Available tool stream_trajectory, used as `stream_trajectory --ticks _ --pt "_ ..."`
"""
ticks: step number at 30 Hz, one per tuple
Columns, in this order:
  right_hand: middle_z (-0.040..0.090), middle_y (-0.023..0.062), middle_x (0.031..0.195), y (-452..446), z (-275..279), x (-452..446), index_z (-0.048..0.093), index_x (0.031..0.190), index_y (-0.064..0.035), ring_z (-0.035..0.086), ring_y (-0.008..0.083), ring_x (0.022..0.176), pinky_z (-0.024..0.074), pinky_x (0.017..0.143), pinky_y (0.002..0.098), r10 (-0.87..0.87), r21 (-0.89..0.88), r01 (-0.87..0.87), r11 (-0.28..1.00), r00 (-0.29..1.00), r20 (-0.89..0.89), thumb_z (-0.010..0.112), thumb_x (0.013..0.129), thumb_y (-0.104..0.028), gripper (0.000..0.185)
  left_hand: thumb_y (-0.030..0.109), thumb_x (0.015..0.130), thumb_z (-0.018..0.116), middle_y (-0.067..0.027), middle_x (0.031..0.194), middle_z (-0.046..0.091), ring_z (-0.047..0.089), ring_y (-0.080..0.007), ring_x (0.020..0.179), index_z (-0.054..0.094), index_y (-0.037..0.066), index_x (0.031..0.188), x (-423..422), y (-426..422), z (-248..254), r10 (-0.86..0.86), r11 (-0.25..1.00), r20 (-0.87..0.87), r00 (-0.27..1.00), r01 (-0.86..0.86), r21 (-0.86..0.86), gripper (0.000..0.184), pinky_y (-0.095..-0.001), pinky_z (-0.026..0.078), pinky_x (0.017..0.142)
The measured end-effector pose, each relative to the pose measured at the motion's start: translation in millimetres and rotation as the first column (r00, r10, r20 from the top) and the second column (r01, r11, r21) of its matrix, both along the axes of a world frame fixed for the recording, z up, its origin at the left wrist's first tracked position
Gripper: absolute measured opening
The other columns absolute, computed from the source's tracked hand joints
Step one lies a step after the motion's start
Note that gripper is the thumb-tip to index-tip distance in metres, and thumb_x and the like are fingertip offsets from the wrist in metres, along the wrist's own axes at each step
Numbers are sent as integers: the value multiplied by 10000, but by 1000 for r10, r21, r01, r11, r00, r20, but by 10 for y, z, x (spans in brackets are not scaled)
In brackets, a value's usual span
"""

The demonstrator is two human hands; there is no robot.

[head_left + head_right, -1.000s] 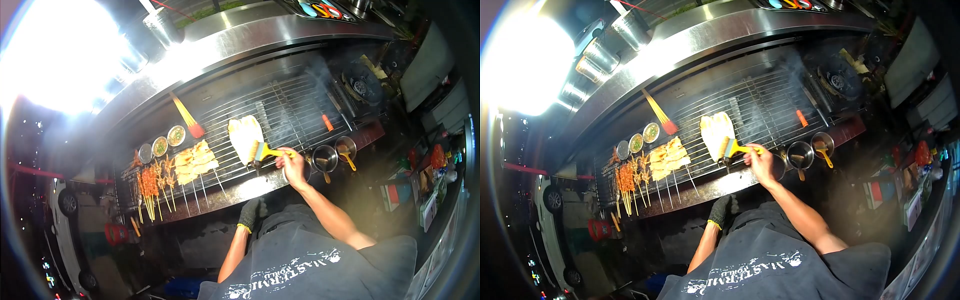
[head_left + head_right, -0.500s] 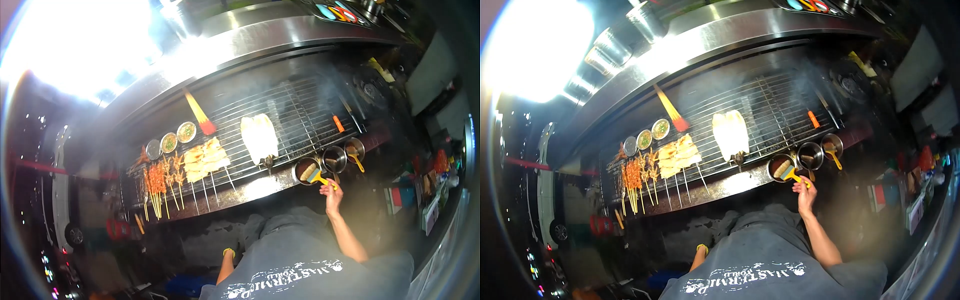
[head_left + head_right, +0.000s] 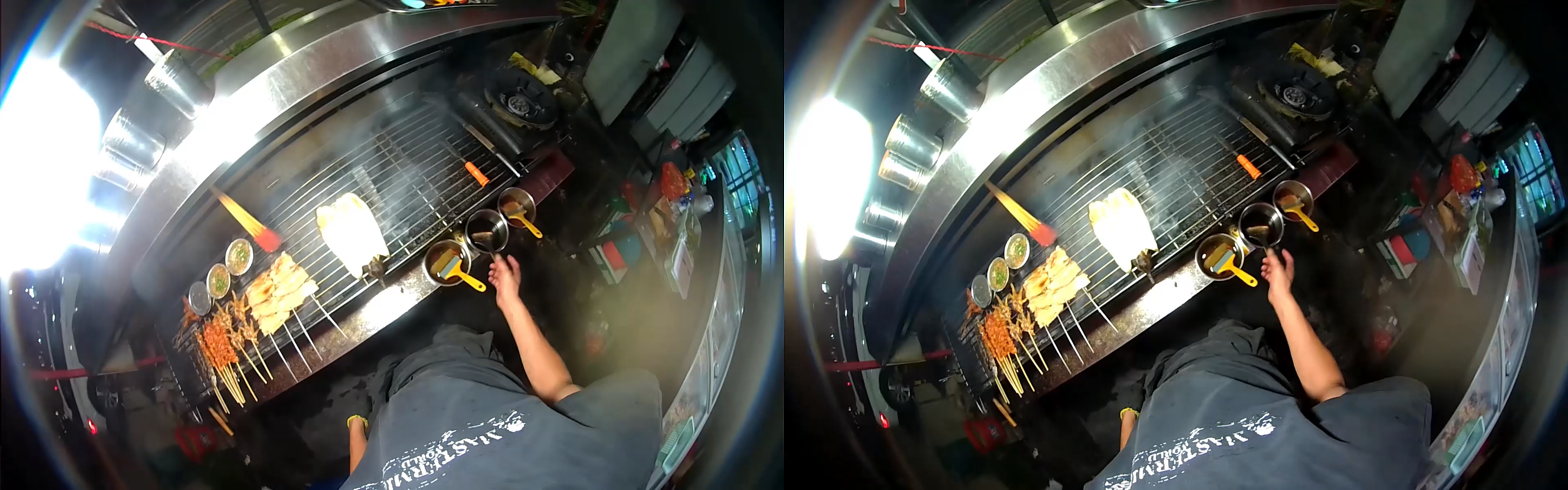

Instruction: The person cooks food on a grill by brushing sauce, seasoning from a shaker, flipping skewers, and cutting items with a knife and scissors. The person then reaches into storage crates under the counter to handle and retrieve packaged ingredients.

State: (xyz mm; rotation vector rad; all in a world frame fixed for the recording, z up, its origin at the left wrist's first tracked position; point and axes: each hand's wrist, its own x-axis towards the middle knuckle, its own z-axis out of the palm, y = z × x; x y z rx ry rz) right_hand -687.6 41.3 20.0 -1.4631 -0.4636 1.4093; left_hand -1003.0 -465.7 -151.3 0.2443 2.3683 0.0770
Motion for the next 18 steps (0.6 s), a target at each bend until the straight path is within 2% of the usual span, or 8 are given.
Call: stream_trajectory --ticks 1,2,3,5,7,11,15,18 --pt "626 52 756 114 6 -18 476 1277 -77 554 107 576 452 512 242 -44 31 45 999 999 -29 705 875 -250 494 414 921 464 -105 1255 571 522 -281 1161 581 63 1227 -51 -5 -9 -1 1000 -1 1000 1 7 480 -391 408 960" --pt "614 53 709 222 -18 26 580 1095 -69 539 105 529 448 479 245 8 66 -5 998 999 -52 697 881 -255 307 425 920 463 -105 1265 567 518 -281 1170 579 63 1234 -94 -7 -26 -15 1000 -4 1000 15 19 492 -390 404 967" --pt "606 49 687 326 -63 30 602 949 -81 530 101 509 444 461 246 -3 89 5 996 1000 -12 694 883 -263 213 436 919 461 -105 1275 562 513 -281 1179 576 63 1240 -127 -43 -43 -14 1000 -7 1000 14 17 505 -389 401 974" --pt "599 39 683 503 -38 28 593 860 -91 525 87 508 421 435 218 -65 25 65 998 998 10 708 878 -271 214 457 916 459 -105 1295 554 504 -281 1197 571 63 1254 -169 -132 -108 -13 1000 -12 1000 13 11 530 -387 394 988" --pt "602 26 698 663 -142 60 626 861 -83 530 71 534 422 462 198 -90 130 97 987 994 -58 716 877 -269 207 478 914 456 -105 1315 545 496 -281 1215 566 63 1267 -200 -209 -92 -5 1000 -16 1000 5 -7 555 -385 387 1002" --pt "617 6 734 783 -257 113 678 1034 -49 533 55 590 424 517 193 -37 135 0 991 961 272 699 893 -254 250 520 909 451 -105 1355 527 478 -281 1251 555 63 1294 -238 -335 -113 32 999 -19 999 -33 -28 606 -381 373 1030" --pt "626 16 739 722 7 239 700 991 -28 533 75 601 417 527 216 3 211 -136 968 846 533 637 920 -235 229 563 905 446 -105 1396 509 460 -281 1287 545 63 1320 -233 -431 -160 52 998 -27 998 -53 -39 657 -377 359 1058" --pt "611 4 734 593 529 213 707 988 -37 519 64 613 408 544 215 -2 194 -166 967 755 656 625 921 -245 233 594 901 442 -105 1426 496 447 -281 1314 537 63 1340 -184 -485 -197 36 998 -48 998 -38 -47 696 -373 349 1079"
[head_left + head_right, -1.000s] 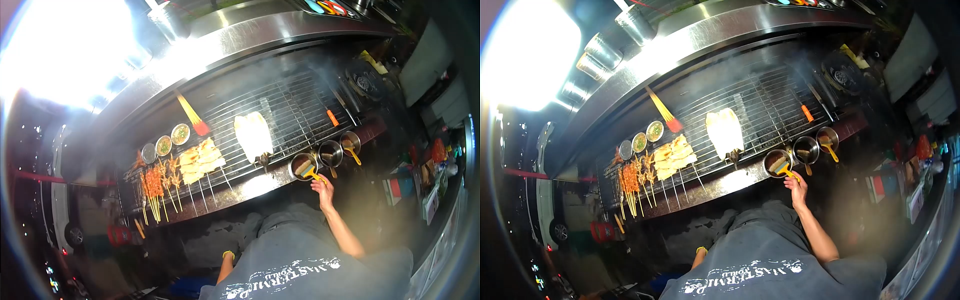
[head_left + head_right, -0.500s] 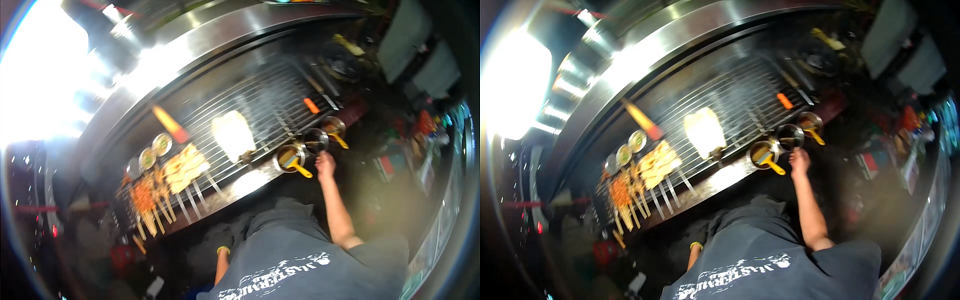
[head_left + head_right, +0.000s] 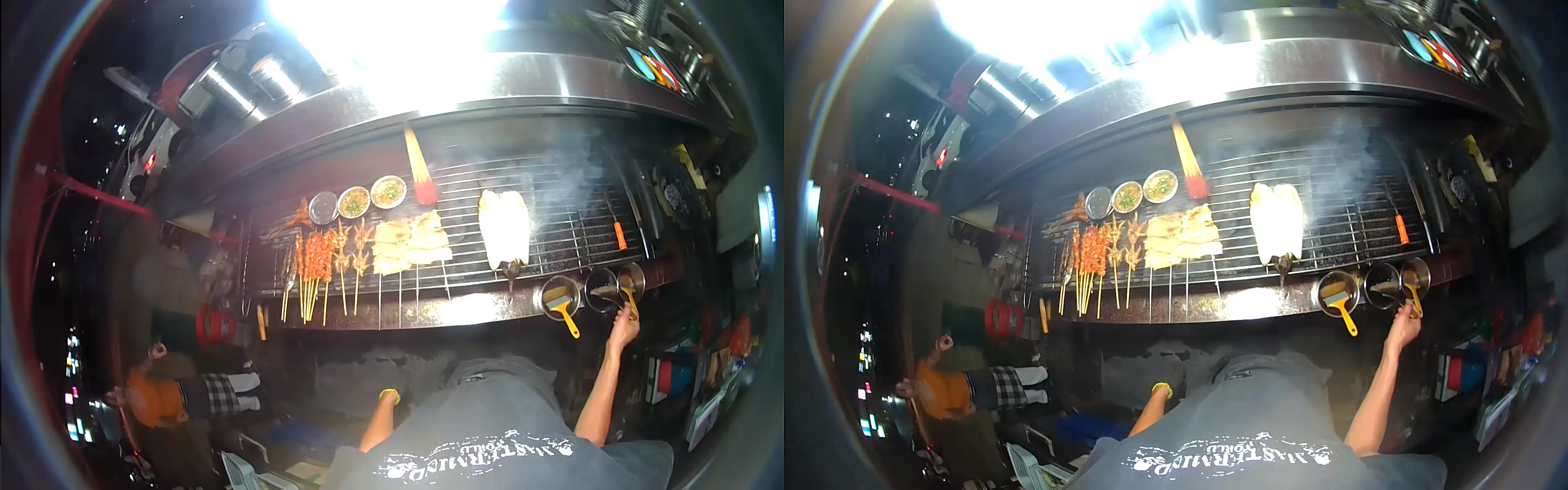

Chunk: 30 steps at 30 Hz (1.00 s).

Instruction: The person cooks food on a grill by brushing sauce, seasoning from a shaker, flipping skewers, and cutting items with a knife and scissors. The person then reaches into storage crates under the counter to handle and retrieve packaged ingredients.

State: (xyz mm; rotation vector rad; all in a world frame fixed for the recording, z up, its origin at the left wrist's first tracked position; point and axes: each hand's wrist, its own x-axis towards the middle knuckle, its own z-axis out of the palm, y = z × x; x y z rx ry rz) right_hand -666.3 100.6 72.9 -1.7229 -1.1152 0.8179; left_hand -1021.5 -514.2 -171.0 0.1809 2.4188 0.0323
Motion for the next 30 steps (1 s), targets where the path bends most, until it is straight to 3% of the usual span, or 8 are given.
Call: stream_trajectory --ticks 4,7,10,13,17,18,23,30 --pt "589 -26 745 -54 577 -154 693 1022 -23 492 40 632 391 560 194 92 134 -82 988 993 -75 624 946 -318 313 582 901 446 -105 1408 507 458 -282 1297 546 67 1326 191 -80 43 115 993 39 993 -115 7 675 -376 357 1068" --pt "594 -27 772 -194 1180 -785 686 1086 -39 507 39 664 411 579 194 367 288 -338 896 929 -50 607 971 -250 254 573 901 449 -105 1394 516 467 -282 1285 553 70 1316 222 -82 86 134 991 48 990 -134 5 660 -378 363 1060" --pt "616 43 868 -205 1532 -1624 679 1093 -44 564 140 756 463 663 269 616 346 -610 713 781 105 608 939 -166 209 564 902 453 -105 1381 524 476 -282 1272 560 72 1306 174 -71 130 136 991 47 990 -136 -3 645 -380 368 1052" --pt "638 113 963 -122 1346 -2430 672 1099 -49 621 241 848 514 746 343 753 301 -838 455 542 373 610 907 -81 204 554 902 456 -105 1367 533 484 -283 1259 566 75 1295 112 -57 129 136 991 43 990 -136 5 630 -381 374 1044" --pt "573 124 944 -272 1071 -2839 645 1080 -38 571 305 938 469 790 434 578 78 -988 130 139 804 608 876 -139 230 542 902 461 -105 1349 544 496 -283 1242 575 79 1281 118 5 123 149 988 37 988 -150 27 609 -384 382 1033" --pt "563 115 926 -352 982 -2753 640 1063 -39 560 294 913 452 783 429 500 180 -983 33 172 849 599 864 -157 235 539 902 462 -105 1345 547 499 -283 1238 577 80 1278 137 39 121 161 986 34 986 -162 36 604 -384 384 1030" --pt "520 55 833 -730 1348 -2103 641 980 -79 526 228 849 386 753 372 522 34 -975 -220 -88 849 642 798 -130 189 524 903 467 -105 1322 561 513 -284 1216 588 84 1261 562 55 115 247 967 41 968 -249 55 579 -387 394 1016" --pt "551 87 898 70 1144 -2572 642 1004 -65 532 267 915 391 799 400 517 181 -982 43 177 838 570 845 -96 177 502 903 475 -105 1291 581 533 -285 1186 604 91 1236 1225 53 196 333 942 40 942 -334 26 545 -392 407 997"
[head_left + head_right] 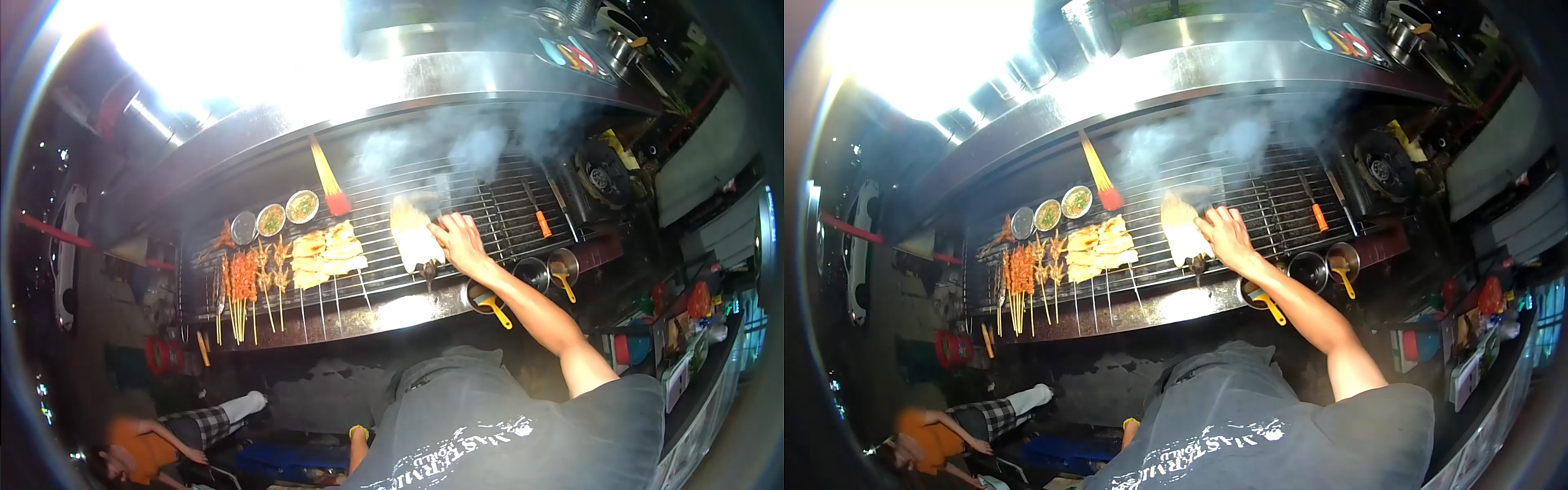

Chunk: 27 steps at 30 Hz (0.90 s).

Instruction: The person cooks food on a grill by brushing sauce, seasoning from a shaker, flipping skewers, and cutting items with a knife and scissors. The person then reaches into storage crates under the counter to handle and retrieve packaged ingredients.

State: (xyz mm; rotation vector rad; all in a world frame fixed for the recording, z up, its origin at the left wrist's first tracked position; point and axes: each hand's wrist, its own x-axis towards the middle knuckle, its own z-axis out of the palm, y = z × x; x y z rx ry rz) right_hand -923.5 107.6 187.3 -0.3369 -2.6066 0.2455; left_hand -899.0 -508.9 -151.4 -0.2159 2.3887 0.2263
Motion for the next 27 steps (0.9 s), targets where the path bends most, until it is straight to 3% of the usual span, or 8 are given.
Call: stream_trajectory --ticks 3,8,11,14,15,17,23,27 --pt "571 88 916 -39 -129 48 647 1003 -72 543 268 950 402 819 404 22 77 -29 997 996 86 581 836 -110 184 493 903 479 -105 1277 590 542 -285 1173 611 93 1226 184 31 40 25 1000 -3 1000 -25 0 530 -393 413 989" --pt "569 30 845 -363 352 496 653 971 -115 555 204 851 394 776 390 341 -118 -323 939 919 196 658 811 -153 164 477 904 484 -105 1255 604 556 -286 1152 622 98 1209 423 80 58 75 997 13 997 -75 1 506 -396 423 975" --pt "612 35 704 9 439 353 691 933 -58 588 203 685 454 661 357 172 -439 -247 864 964 -203 599 912 -178 152 468 904 488 -105 1241 613 565 -286 1139 628 101 1198 535 77 65 96 995 21 995 -96 -4 492 -398 429 967" --pt "656 23 735 301 216 185 704 982 -23 585 80 650 467 582 238 -264 -900 6 436 957 -122 563 974 -207 232 459 904 491 -105 1228 621 573 -286 1126 635 103 1188 651 124 72 117 993 28 993 -118 1 477 -400 434 959" --pt "656 23 735 330 -17 120 704 982 -23 585 80 650 467 582 238 -263 -901 3 434 957 -123 563 974 -207 232 456 904 492 -105 1223 624 576 -286 1122 637 104 1184 680 120 81 118 993 29 993 -118 -3 473 -401 436 956" --pt "646 24 727 348 -344 32 698 1021 -21 579 77 648 475 600 226 -232 -994 -24 105 971 -48 550 986 -226 256 450 904 494 -105 1214 630 582 -287 1114 642 106 1177 738 153 102 121 993 33 992 -120 -9 463 -402 440 951" --pt "628 14 727 350 -417 528 684 1021 -18 563 76 648 461 610 222 -404 -965 53 256 913 -56 553 991 -219 241 431 905 501 -104 1187 647 599 -287 1088 655 112 1157 919 147 137 151 988 45 987 -150 -25 435 -406 452 934" --pt "617 22 744 343 -502 793 669 1050 -16 557 87 668 453 622 225 -517 -993 -38 116 851 -92 552 990 -195 222 419 905 506 -104 1169 658 611 -288 1071 664 115 1143 988 130 106 162 987 59 985 -160 -34 417 -408 460 923"
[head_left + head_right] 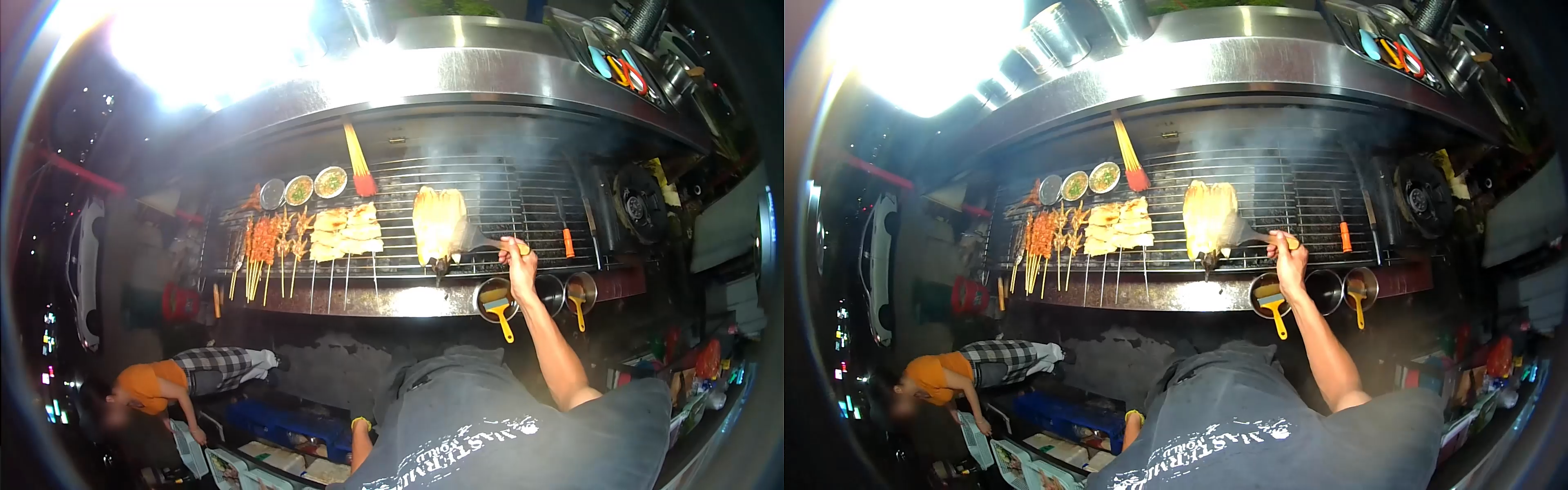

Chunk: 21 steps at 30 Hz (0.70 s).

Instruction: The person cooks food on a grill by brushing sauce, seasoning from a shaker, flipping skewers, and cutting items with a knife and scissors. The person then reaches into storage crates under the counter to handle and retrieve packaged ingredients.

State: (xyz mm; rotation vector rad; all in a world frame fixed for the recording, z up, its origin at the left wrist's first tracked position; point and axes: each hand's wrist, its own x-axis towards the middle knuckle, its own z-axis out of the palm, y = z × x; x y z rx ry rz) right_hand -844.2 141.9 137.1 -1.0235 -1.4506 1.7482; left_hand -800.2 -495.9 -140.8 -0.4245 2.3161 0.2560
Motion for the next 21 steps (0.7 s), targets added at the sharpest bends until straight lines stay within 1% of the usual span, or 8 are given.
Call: stream_trajectory --ticks 12,13,15,17,18,19,20,21 --pt "598 64 1183 -113 -384 941 610 1219 -25 592 154 952 497 853 293 -88 2 88 996 996 -14 490 960 -89 293 385 906 518 -104 1120 690 642 -289 1024 688 125 1105 -572 206 -15 40 997 153 987 -49 54 369 -415 481 893" --pt "581 65 1197 -69 -431 1157 602 1234 -26 566 167 1010 469 896 315 -174 -74 169 983 982 -71 461 978 -126 308 344 877 546 -104 1129 690 649 -291 1033 694 126 1109 -680 159 -18 -86 996 230 969 93 -18 352 -417 488 881" --pt "577 66 1150 -199 -210 1508 610 1211 -40 563 176 909 489 846 320 -193 311 137 940 969 156 433 971 -85 301 304 847 575 -104 1138 690 655 -293 1041 700 127 1113 -718 266 -75 -170 976 301 938 202 -79 343 -420 494 870" --pt "609 57 1173 -148 -397 1992 628 1208 -38 577 159 942 465 777 265 -241 378 168 911 958 155 423 979 -102 314 317 860 554 -120 1178 664 634 -301 1076 684 112 1136 -842 435 -269 -215 975 102 971 208 77 367 -413 478 901" --pt "661 54 1020 -48 -518 2190 664 1079 -29 590 168 796 455 695 250 -352 186 331 925 931 95 508 957 -258 302 324 867 544 -129 1197 651 623 -306 1093 676 104 1147 -905 613 -133 -244 956 -35 969 246 160 380 -410 470 917" --pt "667 80 658 -269 -214 2130 758 851 -55 627 177 599 488 514 293 -364 465 296 835 929 63 498 975 -394 444 331 874 534 -137 1217 639 613 -310 1110 668 97 1159 -958 778 105 -260 929 -161 952 292 226 392 -407 462 933" --pt "661 81 645 -286 -330 2228 744 801 -27 619 181 586 487 530 295 -432 458 361 812 900 57 546 938 -313 374 337 880 524 -145 1237 626 603 -314 1128 660 90 1170 -985 905 337 -265 901 -263 928 335 275 405 -404 454 948" --pt "660 81 647 222 -1331 2795 734 773 -10 618 181 589 488 524 306 -462 106 451 886 876 138 589 903 -298 348 344 887 514 -153 1256 613 592 -319 1145 652 82 1182 -976 972 579 -264 875 -332 905 370 312 418 -400 446 964"
